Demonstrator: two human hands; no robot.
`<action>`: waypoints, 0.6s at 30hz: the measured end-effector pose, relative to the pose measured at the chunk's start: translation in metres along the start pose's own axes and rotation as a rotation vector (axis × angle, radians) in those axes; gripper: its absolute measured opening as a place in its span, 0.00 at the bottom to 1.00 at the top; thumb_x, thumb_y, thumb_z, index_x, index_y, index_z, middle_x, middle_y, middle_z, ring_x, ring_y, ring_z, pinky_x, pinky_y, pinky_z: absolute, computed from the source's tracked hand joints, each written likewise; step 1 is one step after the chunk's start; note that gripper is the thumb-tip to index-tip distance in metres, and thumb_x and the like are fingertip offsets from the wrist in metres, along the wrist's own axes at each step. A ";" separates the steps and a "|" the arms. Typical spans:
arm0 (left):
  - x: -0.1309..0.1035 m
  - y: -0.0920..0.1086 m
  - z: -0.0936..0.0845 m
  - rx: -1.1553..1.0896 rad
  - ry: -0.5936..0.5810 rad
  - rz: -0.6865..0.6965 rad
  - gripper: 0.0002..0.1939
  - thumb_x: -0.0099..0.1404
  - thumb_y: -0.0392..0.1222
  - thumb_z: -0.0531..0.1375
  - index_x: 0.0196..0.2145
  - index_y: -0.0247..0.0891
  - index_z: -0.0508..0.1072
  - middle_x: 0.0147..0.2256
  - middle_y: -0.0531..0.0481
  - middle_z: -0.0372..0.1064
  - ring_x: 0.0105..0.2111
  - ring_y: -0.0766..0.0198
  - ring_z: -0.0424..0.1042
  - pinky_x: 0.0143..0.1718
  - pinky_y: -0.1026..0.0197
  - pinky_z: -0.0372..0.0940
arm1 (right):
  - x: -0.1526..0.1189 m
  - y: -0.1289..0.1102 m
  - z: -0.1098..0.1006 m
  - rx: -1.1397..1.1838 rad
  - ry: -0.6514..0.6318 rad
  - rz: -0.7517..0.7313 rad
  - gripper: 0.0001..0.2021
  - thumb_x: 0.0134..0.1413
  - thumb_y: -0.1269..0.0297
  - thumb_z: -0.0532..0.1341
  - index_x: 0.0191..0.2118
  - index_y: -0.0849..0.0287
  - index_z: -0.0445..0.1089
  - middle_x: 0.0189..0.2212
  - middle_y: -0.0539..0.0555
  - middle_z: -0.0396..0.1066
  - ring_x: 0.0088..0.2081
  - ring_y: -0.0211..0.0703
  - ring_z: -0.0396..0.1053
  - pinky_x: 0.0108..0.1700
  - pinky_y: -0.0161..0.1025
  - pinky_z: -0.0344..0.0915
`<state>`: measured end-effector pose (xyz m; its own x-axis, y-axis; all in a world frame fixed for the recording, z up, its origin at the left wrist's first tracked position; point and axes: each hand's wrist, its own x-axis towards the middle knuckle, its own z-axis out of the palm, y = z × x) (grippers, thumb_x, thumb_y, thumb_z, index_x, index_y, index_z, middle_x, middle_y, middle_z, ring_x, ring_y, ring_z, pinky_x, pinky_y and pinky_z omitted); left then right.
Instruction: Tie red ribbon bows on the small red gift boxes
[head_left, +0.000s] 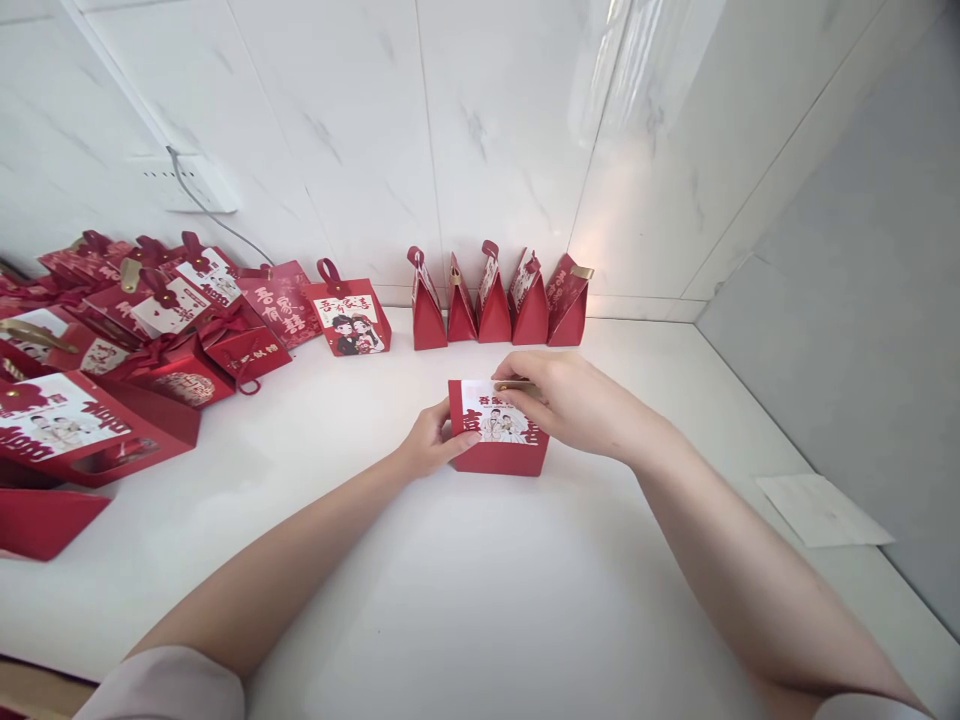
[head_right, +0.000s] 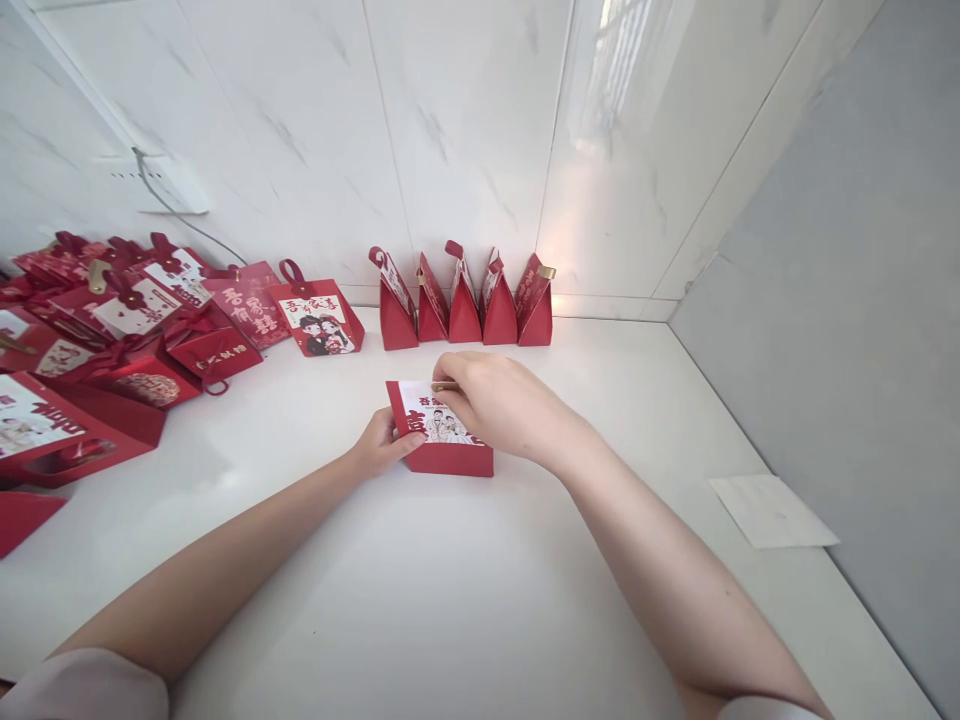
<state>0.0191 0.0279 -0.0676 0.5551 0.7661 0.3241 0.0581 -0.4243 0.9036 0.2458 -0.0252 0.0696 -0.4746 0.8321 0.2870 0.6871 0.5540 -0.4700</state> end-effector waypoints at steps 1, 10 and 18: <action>0.000 0.000 0.000 0.007 -0.004 0.008 0.22 0.62 0.47 0.63 0.52 0.35 0.71 0.48 0.41 0.74 0.48 0.49 0.74 0.47 0.53 0.70 | 0.001 0.000 0.001 -0.002 -0.001 -0.001 0.06 0.62 0.69 0.55 0.38 0.58 0.69 0.31 0.51 0.74 0.30 0.40 0.68 0.29 0.35 0.58; 0.001 -0.008 0.001 -0.139 0.212 -0.062 0.26 0.65 0.50 0.59 0.58 0.40 0.64 0.53 0.43 0.71 0.52 0.50 0.71 0.52 0.51 0.67 | 0.007 0.023 0.007 0.158 0.112 0.158 0.13 0.60 0.58 0.59 0.49 0.53 0.67 0.41 0.52 0.77 0.37 0.45 0.74 0.35 0.39 0.66; 0.015 -0.013 -0.001 -0.505 0.464 -0.180 0.28 0.67 0.55 0.54 0.60 0.41 0.62 0.58 0.44 0.66 0.56 0.48 0.67 0.58 0.45 0.63 | 0.024 0.067 0.069 0.538 -0.136 0.391 0.31 0.58 0.41 0.56 0.60 0.56 0.62 0.54 0.60 0.71 0.49 0.54 0.72 0.51 0.49 0.67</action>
<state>0.0263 0.0454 -0.0738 0.1556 0.9776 0.1415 -0.3387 -0.0818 0.9373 0.2425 0.0301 -0.0128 -0.3365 0.9383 -0.0795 0.4695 0.0940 -0.8779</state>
